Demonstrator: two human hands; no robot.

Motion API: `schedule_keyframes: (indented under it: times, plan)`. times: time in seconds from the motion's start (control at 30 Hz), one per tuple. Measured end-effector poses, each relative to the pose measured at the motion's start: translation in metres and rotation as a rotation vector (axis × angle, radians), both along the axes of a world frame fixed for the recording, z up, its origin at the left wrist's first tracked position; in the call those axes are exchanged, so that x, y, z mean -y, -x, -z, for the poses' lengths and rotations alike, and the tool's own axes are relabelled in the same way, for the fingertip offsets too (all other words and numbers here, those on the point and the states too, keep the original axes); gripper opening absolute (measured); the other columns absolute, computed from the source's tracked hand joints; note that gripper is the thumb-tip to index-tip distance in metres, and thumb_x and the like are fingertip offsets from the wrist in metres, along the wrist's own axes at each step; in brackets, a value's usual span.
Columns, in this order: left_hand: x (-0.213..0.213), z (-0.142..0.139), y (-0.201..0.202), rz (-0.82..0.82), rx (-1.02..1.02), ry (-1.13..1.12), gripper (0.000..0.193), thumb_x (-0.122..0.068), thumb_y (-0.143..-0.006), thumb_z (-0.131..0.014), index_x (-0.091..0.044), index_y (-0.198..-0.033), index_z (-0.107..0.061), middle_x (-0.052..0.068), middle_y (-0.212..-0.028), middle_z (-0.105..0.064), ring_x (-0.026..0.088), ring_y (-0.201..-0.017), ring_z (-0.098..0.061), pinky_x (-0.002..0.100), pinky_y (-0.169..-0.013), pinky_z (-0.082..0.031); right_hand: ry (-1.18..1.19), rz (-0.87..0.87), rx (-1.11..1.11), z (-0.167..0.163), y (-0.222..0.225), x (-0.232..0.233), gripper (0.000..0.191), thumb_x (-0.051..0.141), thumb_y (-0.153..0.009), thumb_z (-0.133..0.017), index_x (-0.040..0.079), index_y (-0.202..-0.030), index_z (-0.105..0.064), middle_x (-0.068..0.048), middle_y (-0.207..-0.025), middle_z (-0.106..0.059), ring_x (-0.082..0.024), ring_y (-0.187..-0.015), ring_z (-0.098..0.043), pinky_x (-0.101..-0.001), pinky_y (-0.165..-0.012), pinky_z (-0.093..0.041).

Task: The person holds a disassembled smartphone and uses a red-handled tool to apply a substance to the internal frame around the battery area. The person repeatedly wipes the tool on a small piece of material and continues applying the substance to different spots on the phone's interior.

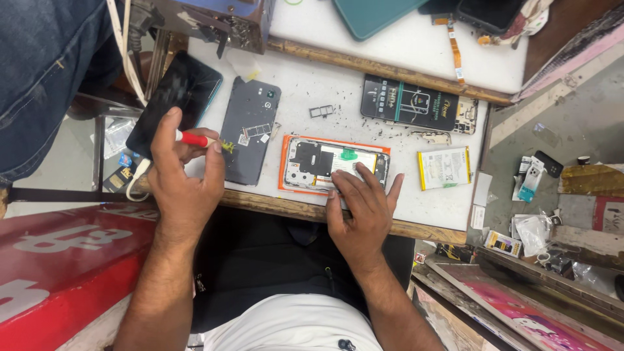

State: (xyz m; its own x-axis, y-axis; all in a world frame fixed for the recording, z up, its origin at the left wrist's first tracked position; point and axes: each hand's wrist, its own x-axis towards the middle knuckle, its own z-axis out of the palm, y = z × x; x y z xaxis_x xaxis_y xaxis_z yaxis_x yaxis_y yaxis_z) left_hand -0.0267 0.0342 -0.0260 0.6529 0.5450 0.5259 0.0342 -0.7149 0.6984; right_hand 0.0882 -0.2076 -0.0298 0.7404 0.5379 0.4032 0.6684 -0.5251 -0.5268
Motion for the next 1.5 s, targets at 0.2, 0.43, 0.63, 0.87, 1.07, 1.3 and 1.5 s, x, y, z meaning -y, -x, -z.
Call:
schedule_keyframes:
  times: [0.2,0.43,0.63,0.87,1.07,1.3,1.5]
  plan:
    - [-0.002,0.003,0.0,-0.026,-0.003,0.044,0.061,0.008,-0.108,-0.065,-0.003,-0.154,-0.026,0.018,-0.107,-0.073,0.023,-0.101,-0.077,0.031,-0.092,-0.067,0.015,-0.006,0.005,0.004,-0.001,0.001,0.025,0.014,-0.094,-0.069,0.016,-0.118,-0.074,0.0,-0.119,-0.076,-0.026,-0.135,-0.059,-0.0694,-0.127,-0.012]
    - [0.0,0.0,-0.003,0.002,-0.004,0.069,0.063,0.009,-0.107,-0.065,-0.004,-0.155,-0.025,0.018,-0.109,-0.073,0.022,-0.102,-0.076,0.032,-0.093,-0.066,0.007,-0.002,-0.006,0.003,0.0,0.001,0.025,0.015,-0.094,-0.07,0.015,-0.119,-0.074,0.0,-0.12,-0.075,-0.025,-0.135,-0.059,-0.0686,-0.128,-0.013]
    - [0.001,-0.002,-0.002,-0.042,0.006,0.052,0.065,0.01,-0.111,-0.066,-0.004,-0.157,-0.023,0.018,-0.111,-0.071,0.021,-0.106,-0.076,0.028,-0.094,-0.067,0.012,-0.003,-0.012,0.003,0.0,0.001,0.025,0.014,-0.094,-0.07,0.015,-0.118,-0.074,0.0,-0.12,-0.075,-0.025,-0.135,-0.059,-0.0683,-0.127,-0.014]
    - [0.002,0.0,0.0,-0.007,-0.009,0.142,0.067,0.01,-0.11,-0.065,-0.005,-0.158,-0.019,0.017,-0.109,-0.071,0.02,-0.106,-0.075,0.029,-0.095,-0.065,0.011,-0.004,-0.017,0.003,0.0,0.001,0.024,0.014,-0.094,-0.07,0.015,-0.118,-0.074,0.0,-0.12,-0.075,-0.025,-0.135,-0.059,-0.068,-0.128,-0.015]
    - [0.005,0.003,0.002,0.043,0.039,0.283,0.067,0.008,-0.113,-0.063,-0.006,-0.159,-0.016,0.018,-0.111,-0.072,0.019,-0.107,-0.074,0.029,-0.097,-0.064,0.012,-0.007,-0.006,0.004,0.0,0.0,0.024,0.014,-0.094,-0.07,0.015,-0.118,-0.075,-0.001,-0.119,-0.076,-0.025,-0.135,-0.059,-0.0683,-0.127,-0.014]
    - [0.04,0.013,-0.004,0.208,0.099,0.488,0.069,0.007,-0.108,-0.063,-0.006,-0.157,-0.016,0.019,-0.109,-0.072,0.019,-0.101,-0.074,0.027,-0.089,-0.063,0.014,-0.008,-0.004,0.004,0.0,-0.001,0.024,0.014,-0.094,-0.069,0.015,-0.118,-0.075,-0.001,-0.119,-0.076,-0.026,-0.135,-0.059,-0.0684,-0.127,-0.015]
    - [0.049,0.02,-0.013,0.225,0.106,0.402,0.07,0.006,-0.106,-0.062,-0.006,-0.157,-0.016,0.018,-0.108,-0.071,0.02,-0.1,-0.074,0.027,-0.086,-0.065,0.013,-0.011,-0.019,0.003,0.0,0.0,0.024,0.014,-0.094,-0.07,0.015,-0.118,-0.075,-0.001,-0.119,-0.076,-0.025,-0.134,-0.059,-0.0683,-0.127,-0.016]
